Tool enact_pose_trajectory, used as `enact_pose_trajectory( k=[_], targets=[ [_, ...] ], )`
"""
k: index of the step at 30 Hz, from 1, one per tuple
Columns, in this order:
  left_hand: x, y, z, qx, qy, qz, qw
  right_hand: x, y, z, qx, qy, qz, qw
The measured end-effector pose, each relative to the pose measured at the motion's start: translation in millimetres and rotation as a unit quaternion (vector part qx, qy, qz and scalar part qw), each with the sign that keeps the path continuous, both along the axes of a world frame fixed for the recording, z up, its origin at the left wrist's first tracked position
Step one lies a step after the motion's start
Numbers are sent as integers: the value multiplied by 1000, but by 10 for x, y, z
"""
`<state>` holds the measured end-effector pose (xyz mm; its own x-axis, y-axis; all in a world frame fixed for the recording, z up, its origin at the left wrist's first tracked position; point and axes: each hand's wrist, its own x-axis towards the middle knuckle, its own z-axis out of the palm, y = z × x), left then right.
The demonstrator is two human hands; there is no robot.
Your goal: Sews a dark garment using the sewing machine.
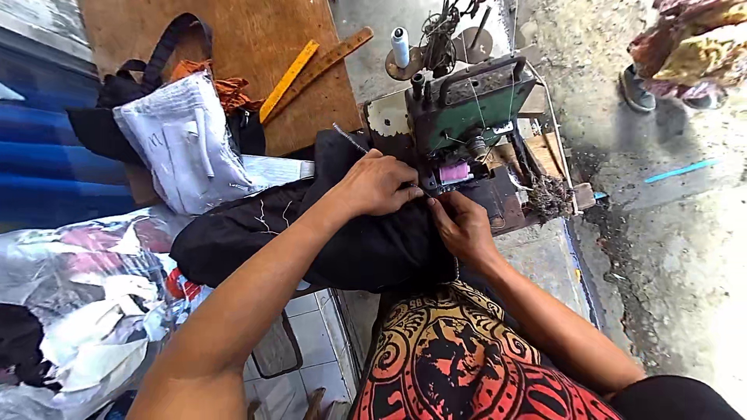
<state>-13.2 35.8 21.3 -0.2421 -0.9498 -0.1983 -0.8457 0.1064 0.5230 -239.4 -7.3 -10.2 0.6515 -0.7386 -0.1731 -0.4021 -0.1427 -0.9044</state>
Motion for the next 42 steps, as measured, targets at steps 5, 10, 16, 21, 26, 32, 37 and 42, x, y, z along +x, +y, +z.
enact_pose_trajectory(
  k=[5, 10, 16, 21, 26, 32, 37, 42],
  targets=[
    [-59, -201, 158, 194, -20, 107, 975, -29, -245, -14, 64, 36, -34, 997],
    [-138, -438, 257, 316, -78, 223, 919, 25, -423, -104, 154, 27, -26, 987],
    [91, -515, 11, 272, -46, 248, 928, 110, -440, -177, 171, -8, -43, 984],
    [194, -556, -45, 243, -30, 258, 935, 142, -267, -227, 112, 5, -88, 990],
    [207, -570, 18, 202, -58, 260, 942, 157, -136, -291, 62, -37, -118, 990],
    [193, -574, 66, 128, -105, 272, 948, -132, -24, -157, 99, 17, -59, 993],
    [94, -545, 121, 60, -153, 299, 940, -160, -4, -134, 139, 3, -54, 989],
    [13, -491, 16, -21, -192, 313, 930, -204, 57, -115, 190, -9, -74, 979]
  ],
)
